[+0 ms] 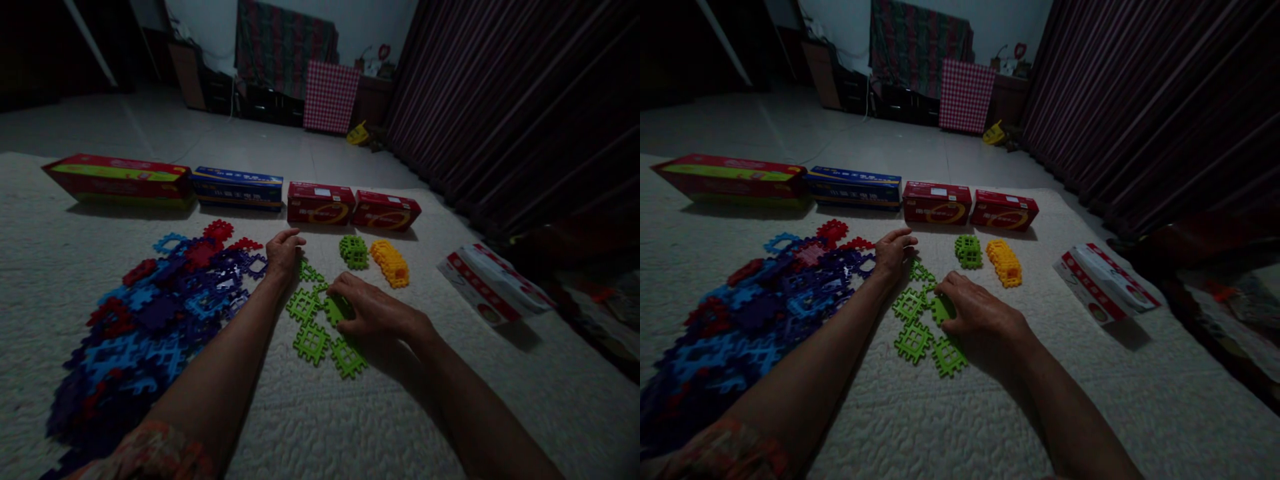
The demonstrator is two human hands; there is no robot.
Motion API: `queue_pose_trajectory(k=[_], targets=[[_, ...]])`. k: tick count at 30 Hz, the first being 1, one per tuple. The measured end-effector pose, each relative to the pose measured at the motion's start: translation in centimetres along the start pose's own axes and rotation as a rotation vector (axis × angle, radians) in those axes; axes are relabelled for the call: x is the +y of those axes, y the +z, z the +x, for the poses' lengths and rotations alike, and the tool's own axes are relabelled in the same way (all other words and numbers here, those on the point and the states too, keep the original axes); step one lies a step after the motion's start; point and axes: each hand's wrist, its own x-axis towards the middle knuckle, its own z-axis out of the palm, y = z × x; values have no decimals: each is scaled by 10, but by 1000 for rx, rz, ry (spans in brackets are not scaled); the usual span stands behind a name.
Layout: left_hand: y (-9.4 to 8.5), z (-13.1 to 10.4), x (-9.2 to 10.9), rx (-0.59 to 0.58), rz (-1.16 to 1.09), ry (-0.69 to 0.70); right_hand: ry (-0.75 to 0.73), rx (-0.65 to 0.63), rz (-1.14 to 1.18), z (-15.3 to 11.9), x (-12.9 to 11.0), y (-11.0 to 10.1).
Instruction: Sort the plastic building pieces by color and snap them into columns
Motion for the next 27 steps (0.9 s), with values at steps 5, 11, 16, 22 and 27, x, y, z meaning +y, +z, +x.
queue_pose_trajectory(k=[5, 11, 16, 22, 27], targets=[[0, -1, 2, -7, 12, -5, -52, 123, -27, 0, 21, -15], [0, -3, 3, -22, 4, -2, 19, 598, -202, 11, 59, -12], [0, -4, 3, -24, -3, 0, 63, 691, -315, 18, 68, 5], [-1, -1, 0, -7, 20, 27, 68, 647, -402, 21, 73, 10], [0, -2, 1, -17, 5, 10, 84, 636, -420, 21, 74, 9]])
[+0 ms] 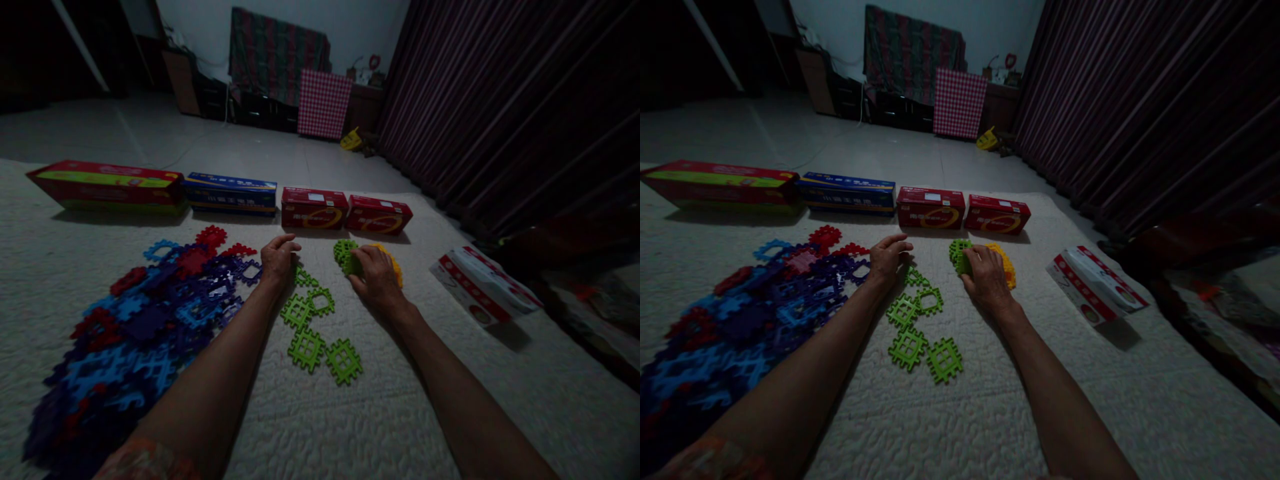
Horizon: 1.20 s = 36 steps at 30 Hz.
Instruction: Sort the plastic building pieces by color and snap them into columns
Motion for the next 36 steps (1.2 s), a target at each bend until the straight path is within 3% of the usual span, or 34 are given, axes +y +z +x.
queue_pose_trajectory(k=[13, 24, 28, 31, 36], targets=[[1, -4, 3, -13, -12, -10, 11, 34, 55, 1, 1, -5], [3, -7, 7, -9, -24, -11, -1, -17, -15, 1, 2, -4], [3, -7, 6, -5, -25, -18, -18, 0, 73, 2, -5, -10], [2, -5, 4, -7, -20, -13, -85, -115, 304, 4, -20, -18], [1, -1, 1, 3, -3, -4, -170, -490, 537, 1, -51, -32]])
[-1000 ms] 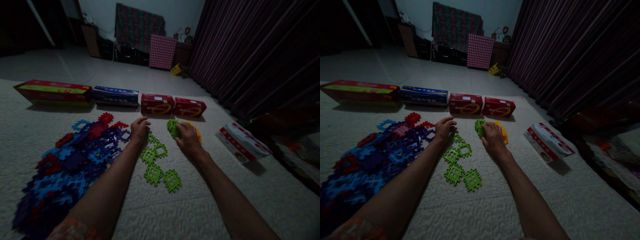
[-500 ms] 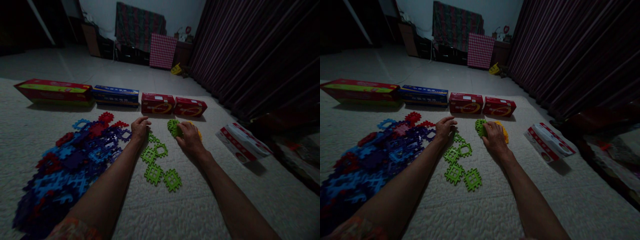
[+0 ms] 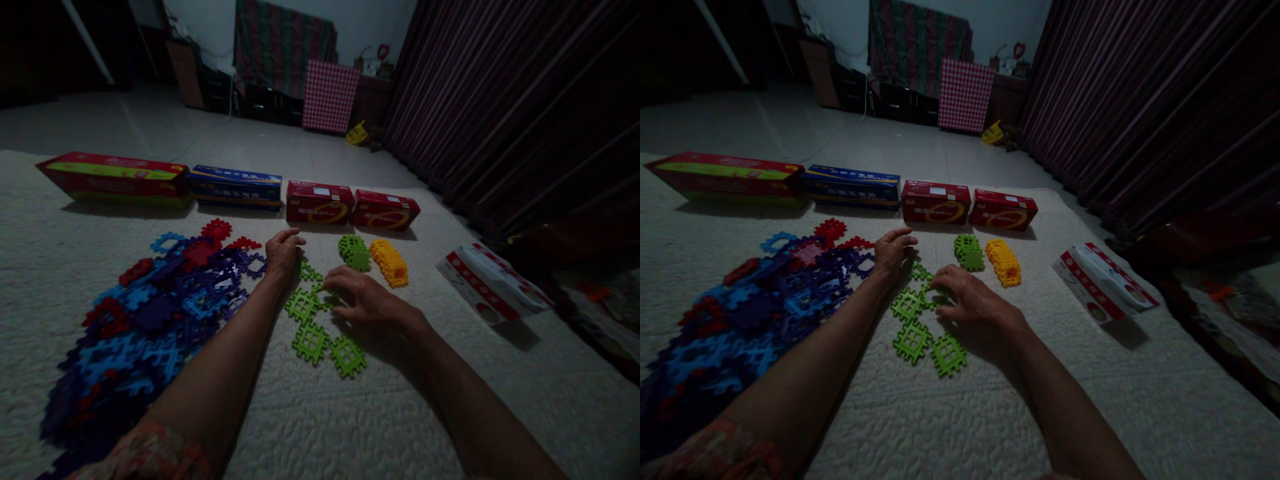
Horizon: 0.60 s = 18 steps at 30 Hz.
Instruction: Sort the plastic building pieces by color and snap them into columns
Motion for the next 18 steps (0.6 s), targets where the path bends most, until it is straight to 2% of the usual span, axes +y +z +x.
queue_pose_trajectory(k=[2, 7, 11, 15, 18], targets=[[0, 0, 0, 1, 1, 2, 37, -36, 14, -1, -9, 2], [0, 0, -1, -9, 5, 18, 61, -18, -10, -2, -16, 4], [-1, 1, -2, -8, 20, 33, 40, -14, -30, -2, -18, 3], [-1, 2, -3, -19, 11, 21, 92, 24, -26, -5, -16, -1], [-1, 1, -2, -18, 11, 18, 125, -6, -44, -4, -12, -7]])
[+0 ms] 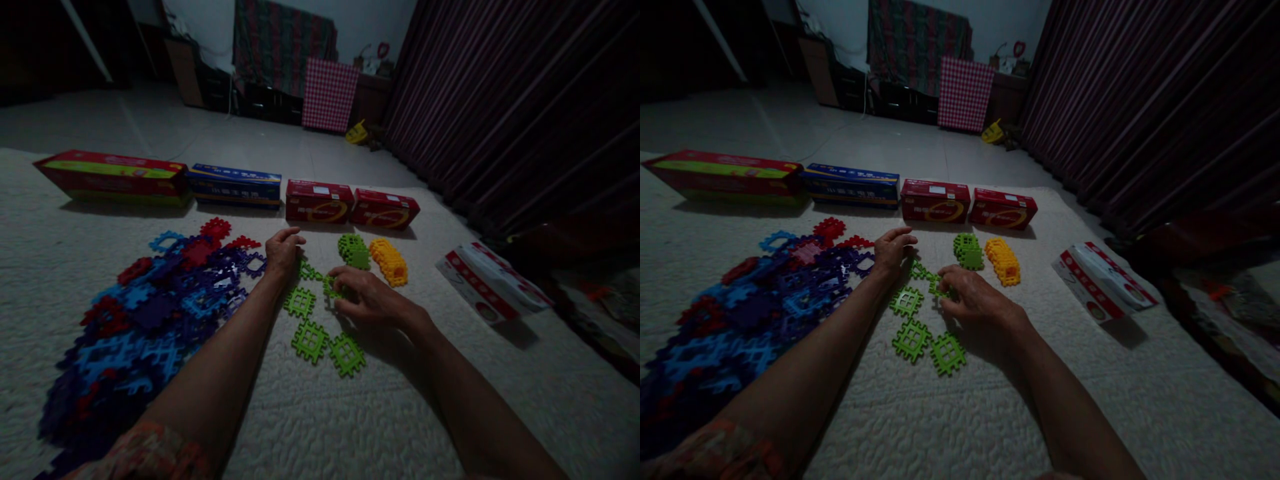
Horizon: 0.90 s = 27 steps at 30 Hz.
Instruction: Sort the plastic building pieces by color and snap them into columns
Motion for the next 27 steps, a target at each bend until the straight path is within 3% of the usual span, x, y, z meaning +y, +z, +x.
queue_pose_trajectory(k=[3, 12, 18, 27], targets=[[0, 0, 1, 9, 11, 12, 59, -36, -58, 2, 5, -4], [0, 0, 0, -5, 13, -2, 142, 61, -147, -11, 22, -9], [1, -2, 1, -12, -8, -4, 243, -64, -158, -12, 28, -18], [2, -2, 2, -3, 8, -13, 86, 88, -250, -15, 33, -5]])
